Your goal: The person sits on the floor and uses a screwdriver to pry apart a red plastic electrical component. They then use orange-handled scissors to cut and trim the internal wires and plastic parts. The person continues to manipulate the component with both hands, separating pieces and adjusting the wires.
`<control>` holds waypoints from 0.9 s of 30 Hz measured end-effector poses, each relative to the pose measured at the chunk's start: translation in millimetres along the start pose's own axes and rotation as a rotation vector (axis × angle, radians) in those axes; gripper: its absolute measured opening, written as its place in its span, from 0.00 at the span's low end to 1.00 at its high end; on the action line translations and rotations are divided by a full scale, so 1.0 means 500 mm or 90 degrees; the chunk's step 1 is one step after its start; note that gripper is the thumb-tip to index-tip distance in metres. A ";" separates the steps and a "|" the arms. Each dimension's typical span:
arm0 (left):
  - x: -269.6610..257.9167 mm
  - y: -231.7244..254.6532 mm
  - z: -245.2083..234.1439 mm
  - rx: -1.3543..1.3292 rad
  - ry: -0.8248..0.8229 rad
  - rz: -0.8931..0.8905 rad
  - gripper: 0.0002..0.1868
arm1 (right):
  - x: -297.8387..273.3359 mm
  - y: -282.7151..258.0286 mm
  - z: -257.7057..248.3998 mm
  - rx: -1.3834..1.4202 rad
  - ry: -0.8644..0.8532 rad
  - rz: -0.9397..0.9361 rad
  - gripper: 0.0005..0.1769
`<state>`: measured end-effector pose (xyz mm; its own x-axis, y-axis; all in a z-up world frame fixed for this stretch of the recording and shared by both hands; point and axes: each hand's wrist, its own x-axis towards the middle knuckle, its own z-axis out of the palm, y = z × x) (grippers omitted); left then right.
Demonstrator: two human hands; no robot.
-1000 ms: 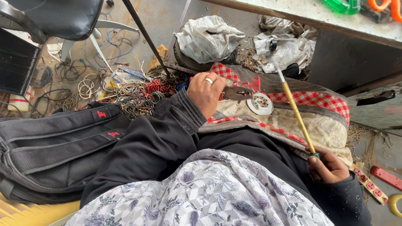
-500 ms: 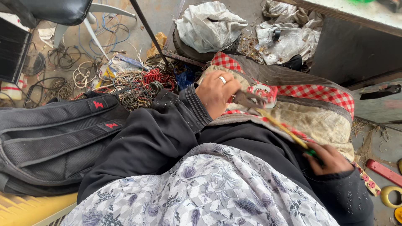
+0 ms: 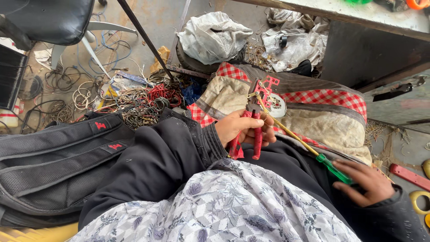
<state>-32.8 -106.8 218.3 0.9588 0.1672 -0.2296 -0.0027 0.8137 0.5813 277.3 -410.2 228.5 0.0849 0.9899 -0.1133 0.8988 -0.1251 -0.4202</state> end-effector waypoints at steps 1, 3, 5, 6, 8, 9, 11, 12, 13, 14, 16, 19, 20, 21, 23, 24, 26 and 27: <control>0.005 -0.004 0.000 0.002 -0.025 0.004 0.15 | 0.005 -0.012 -0.014 0.051 0.030 -0.020 0.34; 0.020 -0.018 -0.002 0.006 -0.075 0.008 0.17 | 0.029 -0.045 -0.028 0.155 0.093 -0.057 0.31; 0.034 -0.039 -0.009 0.062 -0.065 0.004 0.17 | 0.080 -0.087 -0.023 0.203 0.139 -0.086 0.28; 0.042 -0.049 -0.014 0.092 -0.060 0.004 0.18 | 0.111 -0.112 -0.020 0.226 0.163 -0.103 0.26; 0.051 -0.073 -0.025 0.134 -0.025 -0.039 0.18 | 0.171 -0.172 -0.008 0.249 0.221 -0.104 0.27; 0.057 -0.085 -0.031 0.156 -0.006 -0.060 0.19 | 0.199 -0.204 -0.005 0.218 0.252 -0.132 0.27; 0.074 -0.104 -0.041 0.177 -0.002 -0.055 0.19 | 0.255 -0.264 0.002 0.165 0.321 -0.199 0.27; 0.082 -0.111 -0.046 0.188 0.001 -0.053 0.19 | 0.280 -0.291 0.003 0.141 0.360 -0.236 0.27; 0.085 -0.117 -0.051 0.190 -0.005 -0.040 0.17 | 0.301 -0.310 0.000 0.092 0.367 -0.245 0.27; 0.087 -0.122 -0.053 0.193 -0.011 -0.027 0.17 | 0.318 -0.325 -0.002 0.043 0.374 -0.253 0.26; 0.086 -0.122 -0.056 0.204 -0.013 -0.012 0.16 | 0.333 -0.341 -0.008 0.012 0.381 -0.255 0.24; 0.076 -0.109 -0.049 0.221 -0.013 -0.019 0.17 | 0.341 -0.338 -0.006 0.071 0.379 -0.229 0.20; 0.070 -0.106 -0.045 0.218 -0.024 -0.032 0.16 | 0.336 -0.333 -0.002 0.092 0.376 -0.211 0.19; 0.065 -0.102 -0.040 0.216 -0.035 -0.045 0.16 | 0.332 -0.329 0.003 0.114 0.374 -0.194 0.17; 0.056 -0.091 -0.029 0.231 -0.060 -0.053 0.16 | 0.323 -0.322 0.011 0.109 0.378 -0.186 0.16; 0.052 -0.084 -0.023 0.241 -0.072 -0.054 0.17 | 0.321 -0.321 0.013 0.105 0.382 -0.186 0.16; 0.039 -0.078 -0.008 0.236 -0.026 -0.052 0.22 | 0.317 -0.324 0.016 0.103 0.396 -0.187 0.15; 0.033 -0.075 -0.002 0.234 -0.002 -0.051 0.26 | 0.315 -0.327 0.017 0.102 0.404 -0.189 0.15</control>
